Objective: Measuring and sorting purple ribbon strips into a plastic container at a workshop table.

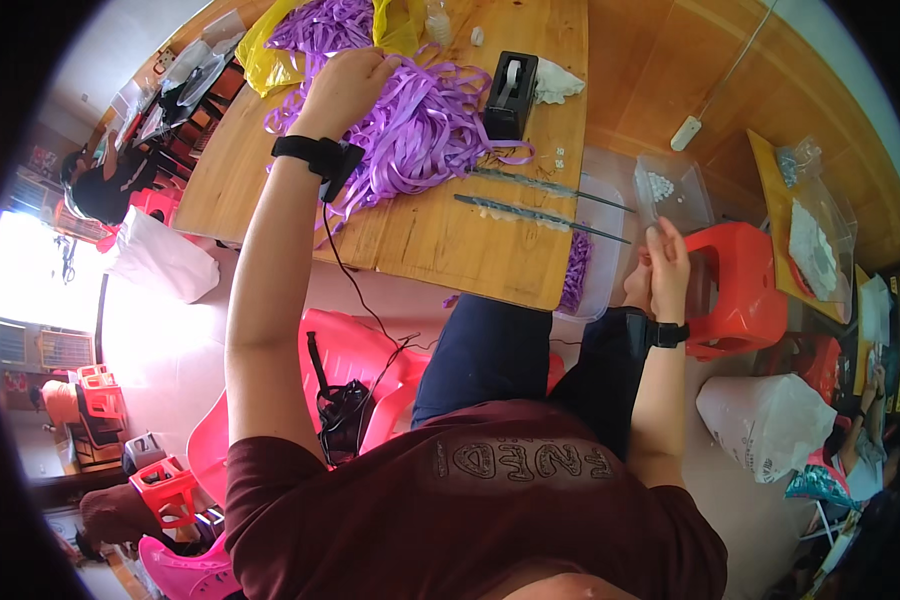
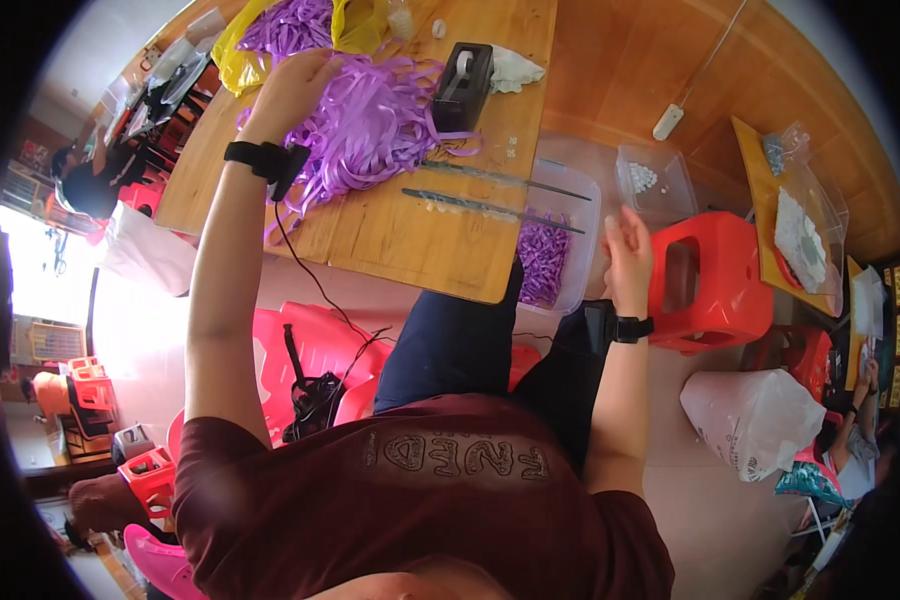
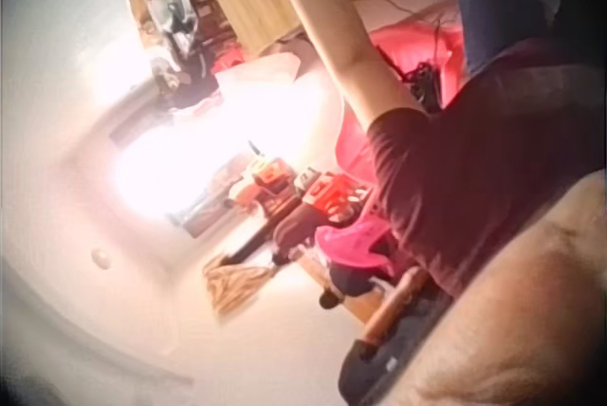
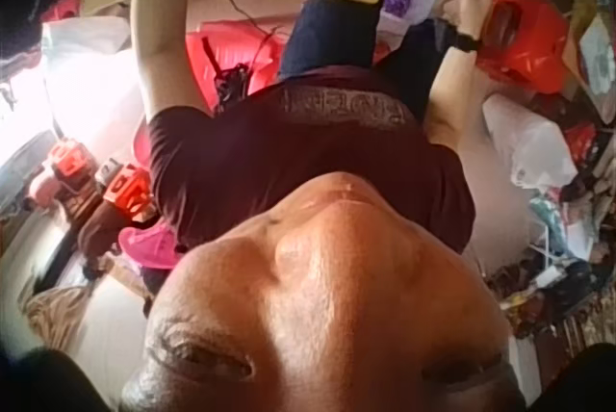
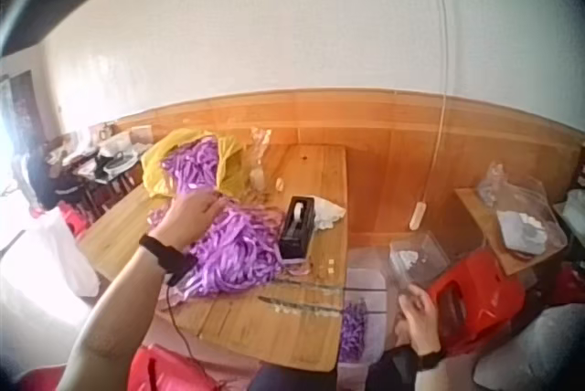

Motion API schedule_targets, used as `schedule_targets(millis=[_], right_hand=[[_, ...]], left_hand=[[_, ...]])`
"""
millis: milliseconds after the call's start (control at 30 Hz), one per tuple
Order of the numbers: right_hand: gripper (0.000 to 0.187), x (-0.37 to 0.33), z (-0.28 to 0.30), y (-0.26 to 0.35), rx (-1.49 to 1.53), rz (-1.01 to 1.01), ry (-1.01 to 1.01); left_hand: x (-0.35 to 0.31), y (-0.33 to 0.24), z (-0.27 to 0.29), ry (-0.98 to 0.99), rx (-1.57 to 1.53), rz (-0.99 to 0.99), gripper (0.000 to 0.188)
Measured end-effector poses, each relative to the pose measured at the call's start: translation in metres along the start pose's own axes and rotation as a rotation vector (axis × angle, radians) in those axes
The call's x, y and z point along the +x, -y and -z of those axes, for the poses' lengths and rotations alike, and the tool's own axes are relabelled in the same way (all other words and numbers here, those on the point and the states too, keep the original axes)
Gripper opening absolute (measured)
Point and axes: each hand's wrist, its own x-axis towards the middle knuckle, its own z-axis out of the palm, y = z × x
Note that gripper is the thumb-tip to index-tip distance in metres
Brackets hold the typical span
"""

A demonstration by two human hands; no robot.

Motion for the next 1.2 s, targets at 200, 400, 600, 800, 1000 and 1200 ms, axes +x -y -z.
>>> schedule_targets(millis=[200,400,600,800,1000,1200], right_hand=[[0.04,-0.046,-0.05,0.099,0.068,0.414,0.05],[0.035,-0.076,-0.14,0.115,-0.065,0.937,0.417],[0.021,-0.092,-0.123,0.112,0.145,0.199,0.454],[0.025,-0.057,-0.106,0.119,0.127,0.287,0.256],[0.029,-0.043,-0.102,0.102,0.11,0.074,0.298],[0.028,-0.052,-0.1,0.108,0.09,0.144,0.325]], left_hand=[[-0.04,-0.119,0.037,0.123,-0.324,-0.147,0.026],[-0.133,-0.2,0.013,0.294,-0.109,-0.606,0.024],[-0.166,-0.188,0.046,0.587,-0.312,-0.462,0.034],[-0.16,-0.16,0.081,0.495,-0.74,-0.401,0.036],[-0.179,-0.141,0.065,0.465,-1.182,-0.359,0.036],[-0.182,-0.155,-0.007,0.445,-0.508,-0.476,0.023]])
